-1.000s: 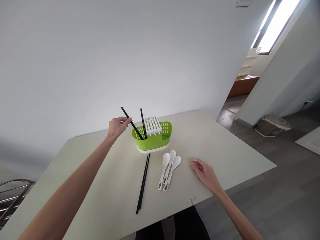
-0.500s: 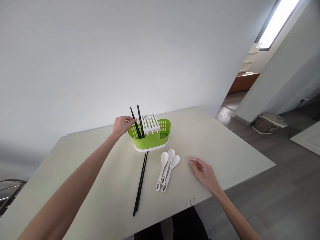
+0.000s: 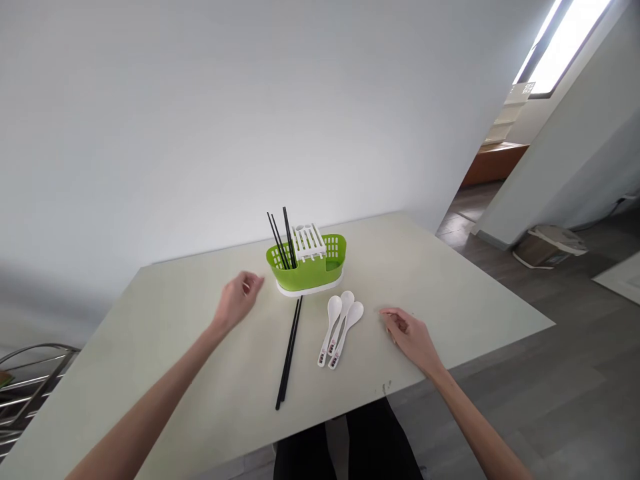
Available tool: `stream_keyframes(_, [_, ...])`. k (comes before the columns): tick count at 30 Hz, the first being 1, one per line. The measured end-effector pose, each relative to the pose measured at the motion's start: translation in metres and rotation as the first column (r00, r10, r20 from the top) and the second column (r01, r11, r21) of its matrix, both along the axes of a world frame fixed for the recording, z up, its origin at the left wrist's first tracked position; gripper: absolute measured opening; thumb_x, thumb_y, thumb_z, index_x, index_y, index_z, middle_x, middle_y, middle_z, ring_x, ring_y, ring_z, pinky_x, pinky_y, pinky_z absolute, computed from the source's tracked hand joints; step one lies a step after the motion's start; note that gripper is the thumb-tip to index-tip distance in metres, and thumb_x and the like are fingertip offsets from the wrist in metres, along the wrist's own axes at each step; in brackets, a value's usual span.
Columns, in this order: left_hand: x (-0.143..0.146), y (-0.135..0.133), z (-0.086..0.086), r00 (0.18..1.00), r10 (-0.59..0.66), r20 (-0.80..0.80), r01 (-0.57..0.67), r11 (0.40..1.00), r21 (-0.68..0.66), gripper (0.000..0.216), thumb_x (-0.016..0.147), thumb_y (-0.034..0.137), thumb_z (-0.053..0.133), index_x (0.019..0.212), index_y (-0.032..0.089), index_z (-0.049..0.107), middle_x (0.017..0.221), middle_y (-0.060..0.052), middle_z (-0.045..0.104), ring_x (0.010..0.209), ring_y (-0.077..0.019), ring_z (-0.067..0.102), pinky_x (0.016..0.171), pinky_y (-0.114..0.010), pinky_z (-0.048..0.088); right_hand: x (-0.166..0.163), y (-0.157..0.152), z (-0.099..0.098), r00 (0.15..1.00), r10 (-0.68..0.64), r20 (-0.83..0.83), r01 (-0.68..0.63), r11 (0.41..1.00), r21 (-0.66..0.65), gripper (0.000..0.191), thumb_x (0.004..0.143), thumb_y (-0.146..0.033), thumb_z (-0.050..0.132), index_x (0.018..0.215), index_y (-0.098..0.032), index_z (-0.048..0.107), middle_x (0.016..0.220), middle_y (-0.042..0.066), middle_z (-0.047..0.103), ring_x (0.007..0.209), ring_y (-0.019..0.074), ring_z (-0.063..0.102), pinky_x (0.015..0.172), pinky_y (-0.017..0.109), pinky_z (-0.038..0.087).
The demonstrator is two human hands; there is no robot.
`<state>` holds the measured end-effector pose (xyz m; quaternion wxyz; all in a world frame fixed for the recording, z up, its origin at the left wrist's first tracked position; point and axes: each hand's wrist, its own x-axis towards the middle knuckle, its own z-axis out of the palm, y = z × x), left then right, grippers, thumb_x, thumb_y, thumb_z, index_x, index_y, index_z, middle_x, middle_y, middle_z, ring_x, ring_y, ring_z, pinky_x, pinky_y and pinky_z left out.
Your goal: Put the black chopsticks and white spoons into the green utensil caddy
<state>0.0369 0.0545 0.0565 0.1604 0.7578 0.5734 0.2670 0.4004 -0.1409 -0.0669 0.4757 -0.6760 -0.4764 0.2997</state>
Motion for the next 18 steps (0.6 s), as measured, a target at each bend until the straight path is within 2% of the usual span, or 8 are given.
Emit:
stream_keyframes(2, [-0.002,-0.029,-0.026,0.986,-0.134,-0.098,0.117,0.979,-0.166,0.046,0.093,0.066,0.049,0.096,0.022,0.062,0.087,-0.006,0.072,0.076,-0.0224,0.067,0.070,-0.034,0.051,0.000,-0.001,0.000,1.000,0.001,0.008,-0.001,1.000,-0.001,0.053,0.096,-0.067,0.055,0.110,-0.021,0.075,0.072,0.002,0.064,0.061,0.0172,0.054,0.060,0.030,0.043])
stream_keyframes(3, [-0.001,-0.043,-0.037,0.976,-0.170,-0.138,0.136,0.965,-0.224,0.048,0.093,0.067,0.048,0.101,0.021,0.061,0.088,-0.006,0.072,0.078,-0.0236,0.068,0.071,-0.034,0.051,0.001,-0.001,0.000,1.000,0.002,0.013,-0.002,1.000,-0.002,0.052,0.096,-0.067,0.055,0.110,-0.021,0.075,0.072,0.002,0.065,0.062,0.0174,0.055,0.061,0.030,0.043])
stream_keyframes(6, [0.012,-0.081,-0.055,0.943,-0.193,-0.272,0.111,0.950,-0.292,0.054,0.096,0.066,0.045,0.115,0.018,0.059,0.098,-0.011,0.073,0.087,-0.0277,0.071,0.075,-0.037,0.051,0.001,-0.003,0.000,1.000,0.001,0.022,-0.001,1.000,-0.003,0.051,0.095,-0.066,0.055,0.110,-0.021,0.075,0.072,0.002,0.064,0.064,0.0184,0.057,0.064,0.031,0.045])
stream_keyframes(8, [0.023,-0.096,-0.055,0.906,-0.200,-0.374,0.095,0.955,-0.281,0.053,0.098,0.062,0.046,0.120,0.016,0.058,0.109,-0.015,0.073,0.096,-0.0299,0.072,0.080,-0.039,0.052,0.001,-0.004,0.000,1.000,-0.006,0.027,0.006,1.000,-0.002,0.051,0.094,-0.066,0.056,0.110,-0.021,0.075,0.071,0.002,0.064,0.064,0.0188,0.057,0.064,0.031,0.045])
stream_keyframes(11, [0.036,-0.104,-0.043,0.787,-0.259,-0.560,0.106,0.951,-0.290,0.038,0.099,0.046,0.050,0.117,0.015,0.064,0.117,-0.018,0.071,0.105,-0.0320,0.072,0.084,-0.040,0.052,0.000,-0.005,-0.002,0.999,-0.005,0.036,0.005,1.000,0.001,0.052,0.094,-0.066,0.056,0.110,-0.021,0.075,0.071,0.002,0.064,0.063,0.0188,0.056,0.064,0.031,0.045])
stream_keyframes(14, [0.042,-0.102,-0.028,0.688,-0.318,-0.653,0.119,0.936,-0.331,0.020,0.092,0.026,0.056,0.100,0.015,0.072,0.108,-0.019,0.074,0.106,-0.0346,0.072,0.087,-0.043,0.052,-0.001,-0.006,-0.003,0.999,-0.005,0.038,0.005,1.000,0.005,0.051,0.093,-0.065,0.056,0.110,-0.021,0.075,0.073,0.002,0.065,0.063,0.0186,0.057,0.065,0.031,0.046])
stream_keyframes(16, [0.041,-0.101,-0.023,0.675,-0.341,-0.654,0.134,0.929,-0.346,0.014,0.085,0.017,0.062,0.093,0.015,0.074,0.102,-0.020,0.075,0.107,-0.0365,0.072,0.089,-0.045,0.052,-0.002,-0.006,-0.003,0.999,-0.010,0.040,0.010,1.000,0.004,0.051,0.093,-0.065,0.056,0.110,-0.021,0.074,0.072,0.001,0.065,0.064,0.0186,0.057,0.066,0.032,0.046])
stream_keyframes(18, [0.038,-0.103,-0.021,0.671,-0.375,-0.639,0.158,0.915,-0.370,0.013,0.080,0.015,0.067,0.090,0.015,0.075,0.098,-0.021,0.075,0.107,-0.0378,0.072,0.090,-0.047,0.052,-0.002,-0.007,-0.003,0.999,-0.015,0.041,0.015,1.000,0.006,0.052,0.093,-0.066,0.056,0.110,-0.020,0.074,0.071,0.001,0.064,0.063,0.0189,0.057,0.065,0.032,0.046])
